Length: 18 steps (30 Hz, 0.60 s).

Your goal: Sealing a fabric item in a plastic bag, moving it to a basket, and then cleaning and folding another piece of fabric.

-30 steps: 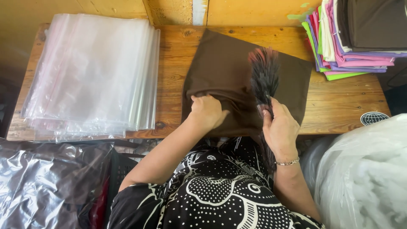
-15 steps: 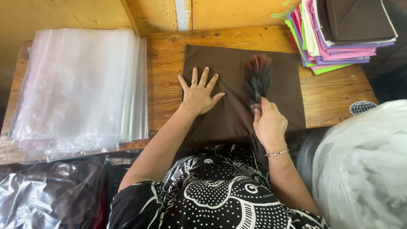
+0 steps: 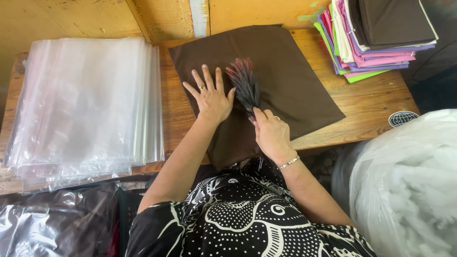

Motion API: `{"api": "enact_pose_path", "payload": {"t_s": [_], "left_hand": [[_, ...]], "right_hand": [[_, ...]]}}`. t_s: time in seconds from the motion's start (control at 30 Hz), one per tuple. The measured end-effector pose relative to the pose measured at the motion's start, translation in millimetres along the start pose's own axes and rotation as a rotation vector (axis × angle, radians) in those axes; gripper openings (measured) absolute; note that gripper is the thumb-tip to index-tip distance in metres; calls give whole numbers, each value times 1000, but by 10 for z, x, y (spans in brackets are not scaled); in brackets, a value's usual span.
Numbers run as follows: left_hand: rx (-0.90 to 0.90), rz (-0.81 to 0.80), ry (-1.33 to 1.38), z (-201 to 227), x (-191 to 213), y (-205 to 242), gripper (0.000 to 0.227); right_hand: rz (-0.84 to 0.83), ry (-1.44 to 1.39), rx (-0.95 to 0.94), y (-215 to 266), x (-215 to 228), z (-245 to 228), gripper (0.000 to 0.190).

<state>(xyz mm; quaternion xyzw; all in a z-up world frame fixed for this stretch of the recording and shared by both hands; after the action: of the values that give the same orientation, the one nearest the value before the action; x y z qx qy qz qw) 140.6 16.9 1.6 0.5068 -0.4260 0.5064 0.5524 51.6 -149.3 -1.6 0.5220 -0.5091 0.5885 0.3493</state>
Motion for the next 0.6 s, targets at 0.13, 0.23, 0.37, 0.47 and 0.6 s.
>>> {"api": "enact_pose_path", "payload": {"t_s": [0.13,0.23,0.37,0.47,0.6], "left_hand": [[-163,-116,5,48,-213,118,76],[-210,-109,-23,31,-141,93,78],[-223,-121,-41,50,-188,129,79],[-217,-105,-25,62,-154,142,78],[-212,-72,14,39,-130,143,76]], "right_hand": [[-122,-41,-50,-108,88,276,42],[-143,26,-265,-232,-91,1226,35],[-74,27,-599,-34,-244,2232,27],[-17,-64,-540,-146,185,1686,28],[2,-208,-85,-377,491,204,36]]}}
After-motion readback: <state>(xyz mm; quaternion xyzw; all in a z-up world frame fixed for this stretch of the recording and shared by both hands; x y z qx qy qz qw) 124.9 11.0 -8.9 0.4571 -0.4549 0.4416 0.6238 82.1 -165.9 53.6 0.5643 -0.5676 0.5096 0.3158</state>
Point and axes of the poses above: each hand's wrist, its own y-axis away from the middle knuckle, its own x-axis out of the back of the hand, z = x × y, the point moved 9 cm from there along -y, towards the middle knuckle, and after that the axes turned 1 degree about -z, right-handed, at the moved point
